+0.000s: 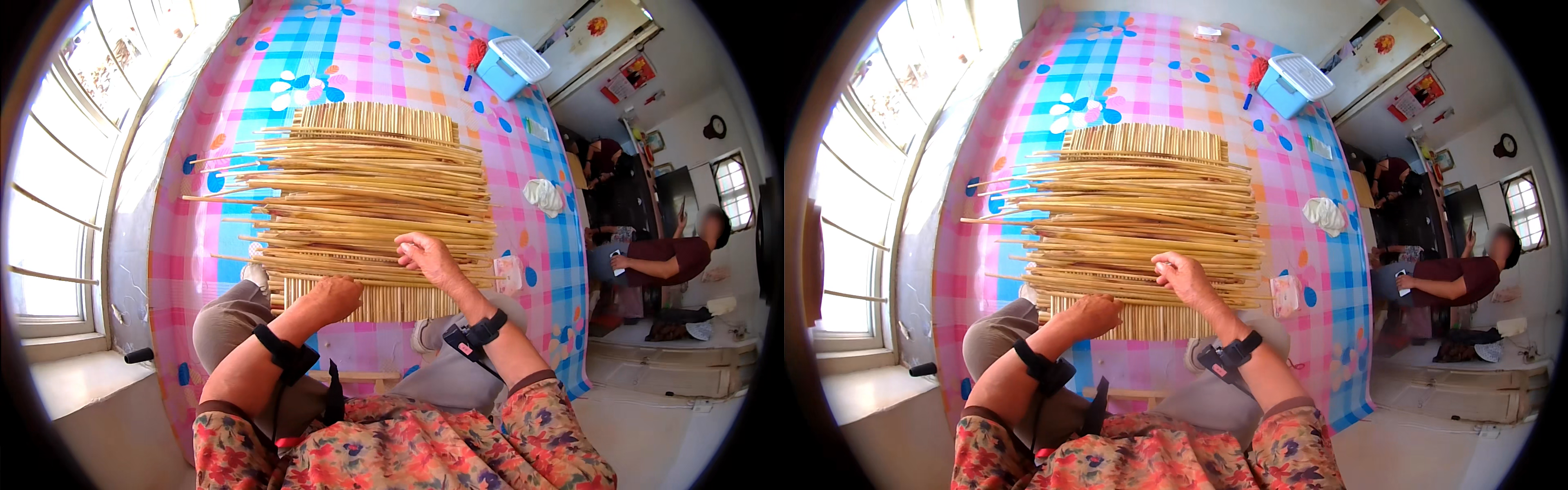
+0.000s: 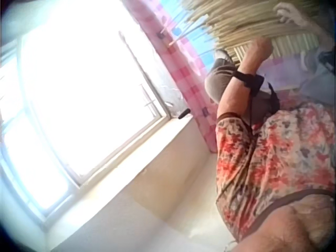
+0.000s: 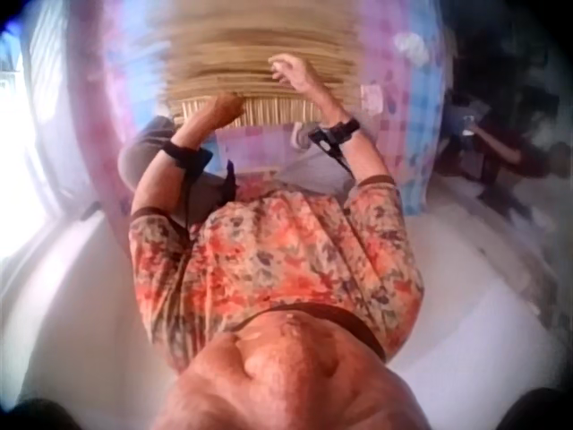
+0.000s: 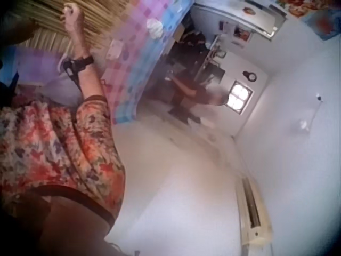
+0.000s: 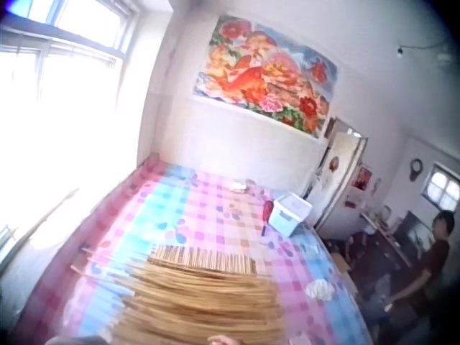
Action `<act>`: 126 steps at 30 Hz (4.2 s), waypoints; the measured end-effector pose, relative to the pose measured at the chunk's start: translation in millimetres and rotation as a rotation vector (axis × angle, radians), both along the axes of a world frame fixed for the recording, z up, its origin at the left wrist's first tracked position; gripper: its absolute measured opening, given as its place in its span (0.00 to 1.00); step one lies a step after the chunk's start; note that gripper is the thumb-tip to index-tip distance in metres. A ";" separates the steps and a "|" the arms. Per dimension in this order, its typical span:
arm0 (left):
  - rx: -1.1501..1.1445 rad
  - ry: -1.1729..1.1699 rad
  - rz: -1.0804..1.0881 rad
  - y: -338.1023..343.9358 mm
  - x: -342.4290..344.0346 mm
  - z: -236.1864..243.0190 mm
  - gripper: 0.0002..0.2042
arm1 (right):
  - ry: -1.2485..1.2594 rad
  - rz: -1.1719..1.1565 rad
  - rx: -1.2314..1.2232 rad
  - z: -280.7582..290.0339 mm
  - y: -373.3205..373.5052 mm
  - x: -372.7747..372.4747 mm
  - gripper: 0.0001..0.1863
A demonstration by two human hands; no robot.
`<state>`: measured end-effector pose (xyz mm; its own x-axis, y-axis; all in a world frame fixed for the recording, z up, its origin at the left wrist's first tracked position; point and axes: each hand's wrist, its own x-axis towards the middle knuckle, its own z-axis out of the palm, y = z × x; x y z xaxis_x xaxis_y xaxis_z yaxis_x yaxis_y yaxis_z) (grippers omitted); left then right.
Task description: The person wipes long wooden rods with a white cloth, handling them individually or in small groups while sitting on the floor.
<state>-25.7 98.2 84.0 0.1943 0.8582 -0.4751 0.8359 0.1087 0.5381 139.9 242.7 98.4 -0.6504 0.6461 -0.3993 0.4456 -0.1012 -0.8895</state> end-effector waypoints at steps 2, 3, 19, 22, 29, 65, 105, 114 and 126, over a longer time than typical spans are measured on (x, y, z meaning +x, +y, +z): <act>-0.015 -0.035 0.002 -0.6 -0.1 -0.5 0.14 | -0.010 0.046 0.031 -5.2 1.7 -14.1 0.12; -0.013 -0.043 0.002 1.3 1.1 -1.2 0.14 | -0.027 0.067 0.047 -6.9 3.6 -21.3 0.12; 0.051 -0.019 0.005 -6.1 3.0 -21.8 0.13 | -0.110 0.176 0.324 -37.0 26.3 -90.0 0.12; 0.071 -0.007 0.015 -6.8 2.5 -20.5 0.13 | -0.042 0.167 0.394 -43.1 24.3 -85.8 0.12; 0.024 -0.003 -0.014 -6.7 2.7 -20.6 0.14 | -0.066 0.314 0.422 -42.0 11.2 -54.2 0.11; 0.102 -0.059 0.046 -9.6 1.8 3.0 0.07 | 0.500 -0.167 -0.153 79.4 30.4 18.0 0.17; 0.677 0.435 0.182 -27.5 31.2 -28.7 0.08 | 0.759 -0.606 -0.137 68.4 87.3 91.6 0.18; 0.578 0.451 0.123 -23.1 31.5 -33.3 0.07 | 0.718 -0.553 -0.122 67.8 85.7 84.9 0.18; 0.573 0.420 0.052 -20.0 36.3 -21.2 0.04 | 0.565 -0.451 -0.029 63.3 72.5 69.3 0.18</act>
<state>10.5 78.2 62.8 0.0455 0.9986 0.0280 0.9865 -0.0493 0.1562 209.2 315.2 161.7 -0.4350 0.8947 -0.1019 -0.1727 -0.1940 -0.9657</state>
